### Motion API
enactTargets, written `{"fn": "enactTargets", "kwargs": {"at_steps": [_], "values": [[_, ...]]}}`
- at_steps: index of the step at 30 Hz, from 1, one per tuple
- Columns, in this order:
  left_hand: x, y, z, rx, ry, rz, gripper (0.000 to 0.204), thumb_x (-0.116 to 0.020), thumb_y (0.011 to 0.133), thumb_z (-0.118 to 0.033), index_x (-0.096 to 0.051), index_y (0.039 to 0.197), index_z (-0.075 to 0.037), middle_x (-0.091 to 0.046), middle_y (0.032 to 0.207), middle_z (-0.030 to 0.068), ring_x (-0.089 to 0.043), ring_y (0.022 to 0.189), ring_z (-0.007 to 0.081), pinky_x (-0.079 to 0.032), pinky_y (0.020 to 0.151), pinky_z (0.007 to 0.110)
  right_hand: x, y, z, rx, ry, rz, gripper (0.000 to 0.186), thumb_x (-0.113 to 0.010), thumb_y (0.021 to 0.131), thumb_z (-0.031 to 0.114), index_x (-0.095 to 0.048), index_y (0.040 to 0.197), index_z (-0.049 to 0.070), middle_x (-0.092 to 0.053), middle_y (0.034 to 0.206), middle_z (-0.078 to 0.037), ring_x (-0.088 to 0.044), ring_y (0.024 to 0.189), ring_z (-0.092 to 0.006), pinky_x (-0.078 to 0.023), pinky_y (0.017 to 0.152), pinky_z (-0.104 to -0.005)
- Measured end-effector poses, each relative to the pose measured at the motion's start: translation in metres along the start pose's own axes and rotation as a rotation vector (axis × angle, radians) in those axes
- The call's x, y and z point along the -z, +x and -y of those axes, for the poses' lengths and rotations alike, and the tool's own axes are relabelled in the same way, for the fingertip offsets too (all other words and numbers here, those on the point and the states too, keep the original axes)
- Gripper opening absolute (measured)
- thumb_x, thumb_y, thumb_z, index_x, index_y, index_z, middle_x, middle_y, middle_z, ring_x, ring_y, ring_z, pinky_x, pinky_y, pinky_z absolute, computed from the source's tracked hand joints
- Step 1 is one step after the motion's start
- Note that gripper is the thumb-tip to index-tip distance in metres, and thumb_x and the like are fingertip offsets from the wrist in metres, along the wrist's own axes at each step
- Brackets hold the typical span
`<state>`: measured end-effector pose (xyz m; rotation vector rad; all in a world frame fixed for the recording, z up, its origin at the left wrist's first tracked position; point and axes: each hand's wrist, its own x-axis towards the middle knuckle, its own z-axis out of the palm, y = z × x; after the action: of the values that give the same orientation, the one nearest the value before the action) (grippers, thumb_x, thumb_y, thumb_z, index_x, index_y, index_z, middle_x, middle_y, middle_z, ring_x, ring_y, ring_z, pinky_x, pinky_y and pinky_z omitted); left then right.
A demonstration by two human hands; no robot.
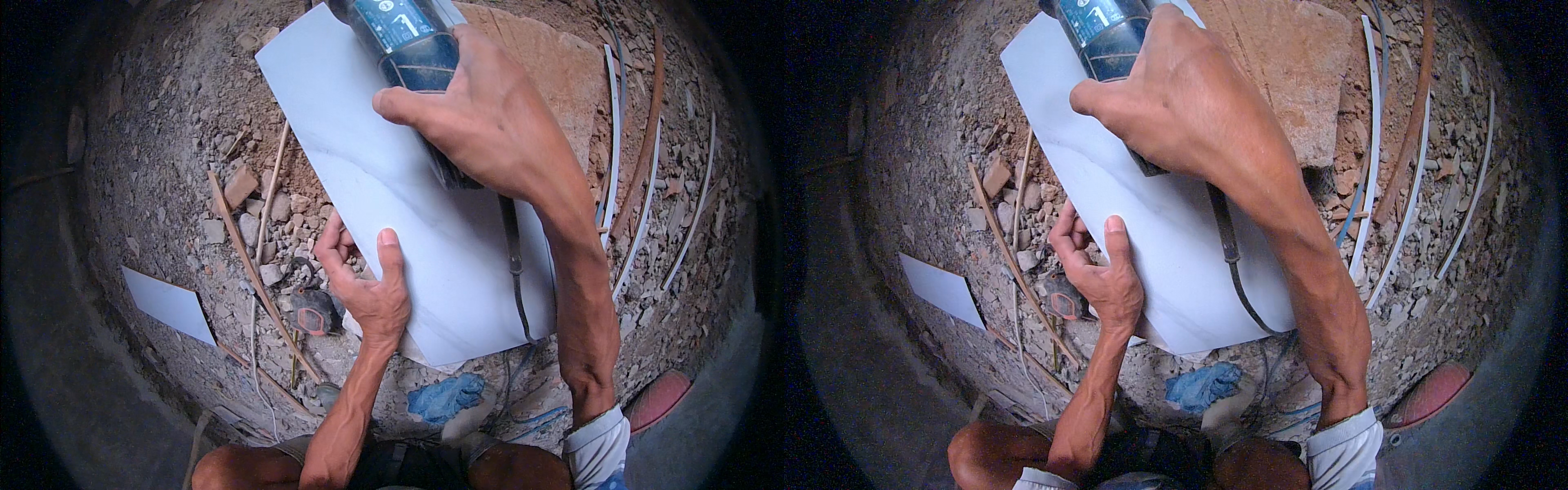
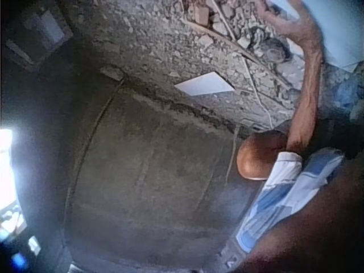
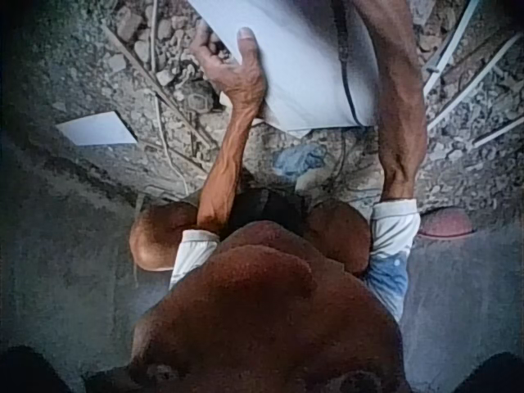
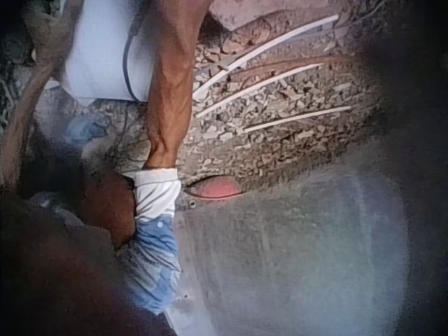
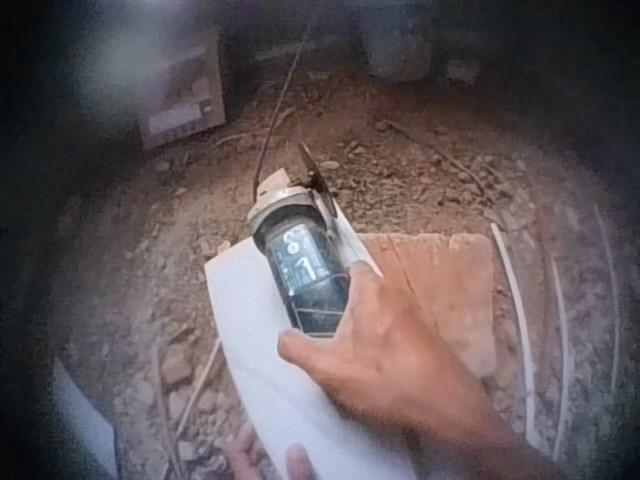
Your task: The person marks a tile using a guide and a pencil, then grinds the edge of the tile using an angle grinder.
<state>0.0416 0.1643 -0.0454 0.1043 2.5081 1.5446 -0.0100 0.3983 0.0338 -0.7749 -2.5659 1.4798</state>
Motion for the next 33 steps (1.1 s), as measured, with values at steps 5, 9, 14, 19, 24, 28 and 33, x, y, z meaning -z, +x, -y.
{"fn": "enactTargets", "kwargs": {"at_steps": [5,9,14,19,24,28,33], "values": [[-0.001,0.001,-0.001,-0.008,-0.017,-0.001,0.067,-0.076,0.099,-0.020,-0.043,0.151,0.008,-0.059,0.129,0.0169,-0.059,0.116,0.0222,-0.046,0.107,0.042,-0.001,-0.002,-0.001,0.033,0.028,-0.007,0.056,-0.082,0.083,0.042,-0.069,0.108,-0.006,-0.067,0.077,-0.009,-0.066,0.069,-0.0213,-0.054,0.064,-0.0386],[0.000,0.000,0.001,-0.022,-0.007,-0.004,0.067,-0.076,0.100,-0.020,-0.043,0.151,0.008,-0.059,0.129,0.0166,-0.060,0.116,0.0225,-0.046,0.106,0.042,0.000,-0.004,0.001,0.020,0.020,-0.007,0.056,-0.082,0.082,0.042,-0.070,0.108,-0.006,-0.067,0.078,-0.010,-0.067,0.070,-0.0217,-0.054,0.065,-0.0389],[-0.003,0.001,-0.002,-0.029,-0.008,-0.013,0.066,-0.076,0.100,-0.021,-0.044,0.150,0.008,-0.059,0.129,0.0160,-0.059,0.115,0.0222,-0.046,0.106,0.042,0.002,-0.008,0.002,-0.027,-0.011,-0.005,0.055,-0.082,0.082,0.041,-0.070,0.107,-0.006,-0.068,0.079,-0.011,-0.067,0.071,-0.0219,-0.055,0.066,-0.0391],[-0.001,0.000,0.002,-0.037,0.001,-0.020,0.063,-0.075,0.101,-0.021,-0.046,0.149,0.008,-0.060,0.130,0.0165,-0.060,0.116,0.0217,-0.047,0.107,0.041,0.000,-0.010,0.003,-0.008,0.008,0.002,0.054,-0.082,0.082,0.040,-0.070,0.106,-0.006,-0.067,0.079,-0.011,-0.066,0.070,-0.0216,-0.054,0.066,-0.0386],[-0.001,0.000,-0.001,-0.047,0.013,-0.016,0.060,-0.073,0.104,-0.021,-0.046,0.148,0.008,-0.064,0.129,0.0172,-0.063,0.117,0.0213,-0.047,0.108,0.038,0.003,-0.013,0.004,-0.003,0.009,0.014,0.054,-0.082,0.082,0.039,-0.070,0.107,-0.007,-0.067,0.079,-0.011,-0.065,0.070,-0.0211,-0.055,0.067,-0.0385],[-0.001,0.000,-0.001,-0.049,0.022,-0.008,0.060,-0.073,0.104,-0.022,-0.046,0.149,0.007,-0.063,0.131,0.0172,-0.062,0.117,0.0211,-0.047,0.108,0.038,0.002,-0.016,0.004,-0.009,0.026,0.001,0.055,-0.082,0.082,0.039,-0.070,0.109,-0.007,-0.068,0.080,-0.012,-0.065,0.072,-0.0213,-0.055,0.068,-0.0387],[-0.001,0.000,-0.004,-0.048,0.010,-0.007,0.061,-0.073,0.104,-0.022,-0.045,0.149,0.007,-0.062,0.134,0.0176,-0.062,0.118,0.0213,-0.047,0.109,0.039,0.003,-0.018,0.001,0.016,0.085,0.008,0.059,-0.082,0.082,0.038,-0.069,0.116,-0.008,-0.070,0.085,-0.013,-0.066,0.075,-0.0214,-0.056,0.071,-0.0388]]}}
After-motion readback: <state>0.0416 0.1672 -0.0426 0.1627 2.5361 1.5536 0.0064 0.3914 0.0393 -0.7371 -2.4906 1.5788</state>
